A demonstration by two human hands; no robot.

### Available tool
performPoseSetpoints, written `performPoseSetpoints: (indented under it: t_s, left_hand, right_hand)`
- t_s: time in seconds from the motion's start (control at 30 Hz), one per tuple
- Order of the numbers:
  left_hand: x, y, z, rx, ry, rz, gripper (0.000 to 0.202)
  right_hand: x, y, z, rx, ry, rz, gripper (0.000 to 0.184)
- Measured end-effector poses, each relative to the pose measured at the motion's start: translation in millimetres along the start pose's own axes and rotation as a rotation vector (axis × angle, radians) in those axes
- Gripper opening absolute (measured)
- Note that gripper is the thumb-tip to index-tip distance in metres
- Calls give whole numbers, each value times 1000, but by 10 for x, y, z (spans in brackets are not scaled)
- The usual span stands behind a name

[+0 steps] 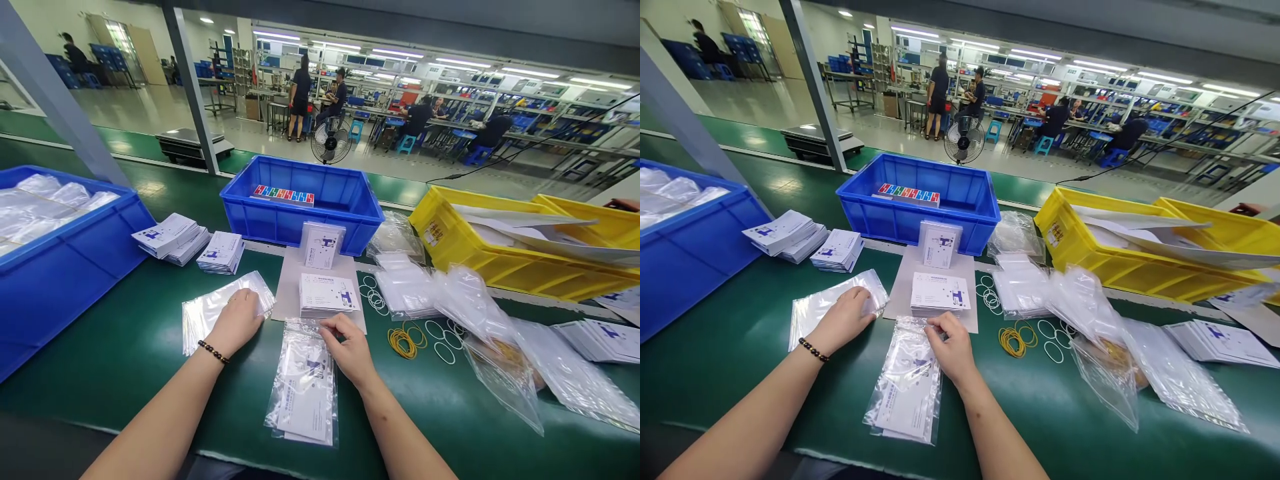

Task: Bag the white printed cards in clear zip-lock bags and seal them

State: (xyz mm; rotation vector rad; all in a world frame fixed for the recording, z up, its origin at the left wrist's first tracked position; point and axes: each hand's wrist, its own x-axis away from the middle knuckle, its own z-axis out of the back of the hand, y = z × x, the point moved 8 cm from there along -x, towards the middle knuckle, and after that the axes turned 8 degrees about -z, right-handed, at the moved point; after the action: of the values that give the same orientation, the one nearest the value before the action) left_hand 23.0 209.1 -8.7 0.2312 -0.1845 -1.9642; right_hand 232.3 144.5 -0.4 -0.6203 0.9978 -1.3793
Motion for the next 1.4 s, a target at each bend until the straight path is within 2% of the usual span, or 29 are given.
performPoseSetpoints:
  t_s: [0.07, 0.2, 0.33, 0.43, 0.53, 0.6, 0.63, 0.7, 0.77, 0.87, 0.97, 1.07, 1.2, 1.27, 1.4]
  left_hand:
    - [4, -2, -44, -23, -57, 1, 20]
    - [3, 41, -8, -18, -70, -39, 27]
    - [45, 109, 209, 4, 50, -62, 25]
    - [144, 410, 290, 53, 68, -188, 24]
    - [273, 865, 128, 123, -93, -375, 27]
    - [326, 1082, 1, 204, -182, -438, 26]
    - [327, 1137, -46, 263, -205, -436, 26]
    - [281, 1139, -110, 439, -221, -367, 26]
    - [203, 1026, -172, 692, -221, -206, 32]
    - [139, 829, -320, 1094, -226, 96, 39]
    - [131, 771, -417, 1319, -205, 239, 36]
    - [131, 776, -414, 1349, -148, 215, 35]
    - [146, 793, -357, 1192, -77, 106, 32]
    - [158, 815, -348, 1119, -74, 58, 33]
    - [173, 867, -347, 1002, -96, -19, 35]
  right_hand:
    - [3, -10, -27, -3, -24, -10, 11]
    - [7, -22, -66, -5, -57, -48, 12]
    - [13, -66, -127, -38, -110, -63, 13]
    - [49, -97, -277, -97, -256, -96, 23]
    - [135, -27, -465, -133, -431, -234, 30]
    - [166, 25, -481, -70, -424, -271, 30]
    - [164, 26, -453, -14, -385, -241, 31]
    - [155, -11, -374, 116, -287, -115, 35]
    - [168, -51, -334, 227, -241, 15, 41]
    - [199, -89, -339, 325, -237, 138, 47]
    - [208, -167, -348, 313, -245, 184, 47]
    - [178, -271, -300, 178, -216, 154, 38]
    - [125, -258, -240, 76, -159, 9, 11]
    - [115, -228, -226, 81, -136, -27, 13]
    - [124, -214, -226, 168, -105, 6, 24]
